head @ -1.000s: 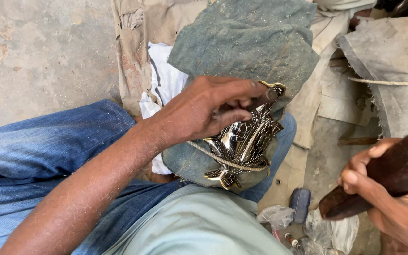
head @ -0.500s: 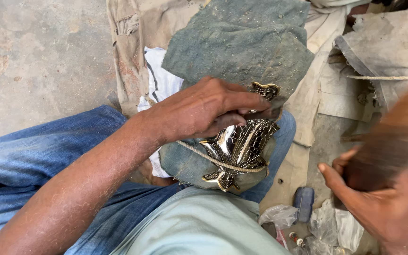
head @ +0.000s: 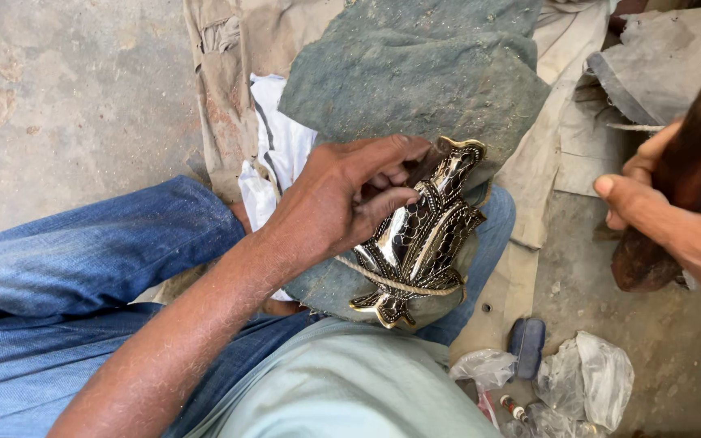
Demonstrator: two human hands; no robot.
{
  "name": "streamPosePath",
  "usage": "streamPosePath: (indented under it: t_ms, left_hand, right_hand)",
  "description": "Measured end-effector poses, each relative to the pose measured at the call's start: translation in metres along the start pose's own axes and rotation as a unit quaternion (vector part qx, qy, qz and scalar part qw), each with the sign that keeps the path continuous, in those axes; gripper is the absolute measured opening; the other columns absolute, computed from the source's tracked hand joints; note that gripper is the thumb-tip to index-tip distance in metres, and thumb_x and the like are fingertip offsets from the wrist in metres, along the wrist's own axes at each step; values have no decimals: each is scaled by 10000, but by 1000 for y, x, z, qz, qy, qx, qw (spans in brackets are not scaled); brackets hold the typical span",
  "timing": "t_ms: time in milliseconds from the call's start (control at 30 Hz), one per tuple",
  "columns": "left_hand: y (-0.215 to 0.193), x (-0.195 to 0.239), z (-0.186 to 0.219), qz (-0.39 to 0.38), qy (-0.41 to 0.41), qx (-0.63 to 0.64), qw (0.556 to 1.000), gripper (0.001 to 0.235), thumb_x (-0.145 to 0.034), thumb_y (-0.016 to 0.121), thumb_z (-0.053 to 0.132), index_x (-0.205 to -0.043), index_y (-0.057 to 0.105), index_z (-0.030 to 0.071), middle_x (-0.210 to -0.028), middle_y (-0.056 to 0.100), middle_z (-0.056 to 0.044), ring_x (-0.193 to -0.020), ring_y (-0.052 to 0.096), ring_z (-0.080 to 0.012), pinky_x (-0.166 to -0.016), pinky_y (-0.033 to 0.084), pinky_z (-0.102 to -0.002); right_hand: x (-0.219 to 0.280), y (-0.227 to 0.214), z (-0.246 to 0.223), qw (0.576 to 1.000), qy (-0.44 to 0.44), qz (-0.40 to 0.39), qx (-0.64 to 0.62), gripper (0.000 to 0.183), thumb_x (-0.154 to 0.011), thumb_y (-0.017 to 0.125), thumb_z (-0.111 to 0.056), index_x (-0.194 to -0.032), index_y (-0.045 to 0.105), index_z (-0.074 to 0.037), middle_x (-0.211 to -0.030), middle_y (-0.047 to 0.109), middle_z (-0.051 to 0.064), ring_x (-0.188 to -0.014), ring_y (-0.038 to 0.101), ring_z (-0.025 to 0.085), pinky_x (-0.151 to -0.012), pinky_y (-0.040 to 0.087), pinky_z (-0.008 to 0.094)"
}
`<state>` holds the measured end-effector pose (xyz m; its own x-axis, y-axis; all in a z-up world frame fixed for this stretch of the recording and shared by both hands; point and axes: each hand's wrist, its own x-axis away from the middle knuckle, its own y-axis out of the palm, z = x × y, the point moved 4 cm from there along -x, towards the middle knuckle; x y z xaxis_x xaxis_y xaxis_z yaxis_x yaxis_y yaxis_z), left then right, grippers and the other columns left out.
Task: The person sits on the floor and uses a hammer and chisel to engrave decorative patterns into a silver-colored metal object shaped like a lotus flower. They repeatedly strike the chisel to create textured designs on the petals and base.
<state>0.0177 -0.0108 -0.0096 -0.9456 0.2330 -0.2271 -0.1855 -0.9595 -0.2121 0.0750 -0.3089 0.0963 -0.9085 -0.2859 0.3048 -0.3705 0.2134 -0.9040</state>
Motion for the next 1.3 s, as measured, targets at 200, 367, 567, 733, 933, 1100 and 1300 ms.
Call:
streamPosePath:
  t_ms: [200,367,567,733,933,1100,1300]
  left_hand:
    - [0,4,0,16,25,20,999,430,-965,774,84,-1363,611,92,-992,736,-68,-835,732,-141,-709,612,-262]
    - [0,5,-5,32,-2,5,999,448,-916,821,101,-1321,629,92,-863,710,-38,-717,691,-110,-623,575,-259]
    - [3,6,-7,33,-17,34,999,452,-949,798,110,-1357,602,92,-863,722,-23,-711,695,-109,-601,568,-253]
    - [2,2,1,23,2,16,1000,467,-950,796,116,-1374,601,95,-909,714,-49,-744,696,-133,-658,594,-269]
    - [7,-2,11,-10,64,-36,997,444,-972,755,180,-1385,606,115,-1190,752,-108,-929,770,-173,-771,659,-307]
    - [3,-15,18,-93,73,-49,992,402,-980,714,175,-1363,625,92,-1183,752,-129,-989,777,-275,-794,625,-406]
    - [6,-10,24,-129,108,-108,980,366,-965,706,132,-1322,659,71,-1125,747,-122,-959,742,-326,-793,598,-445]
  right_hand:
    - [-21,-9,-10,989,-49,-23,136,307,-770,882,-161,-996,689,-84,-718,633,59,-549,624,159,-534,552,332]
    - [-22,-7,-11,975,-7,-77,206,317,-795,873,-184,-988,654,-60,-710,639,78,-552,647,165,-569,582,331]
    - [-22,-7,19,999,-6,-7,36,317,-946,772,-236,-1067,581,-12,-708,608,109,-584,658,210,-650,611,372]
    - [-14,-5,48,1000,16,8,-2,407,-916,774,-176,-1222,580,8,-764,633,106,-656,698,237,-667,623,424]
    - [27,14,30,999,-15,32,28,310,-916,799,-163,-1124,631,-5,-772,668,91,-649,702,191,-636,609,343]
    - [67,27,2,988,-8,137,-71,236,-917,820,-152,-1042,673,-17,-780,697,79,-643,706,153,-609,596,276]
    - [92,60,12,982,5,132,136,327,-712,922,-134,-921,724,23,-753,732,117,-639,706,201,-614,564,337]
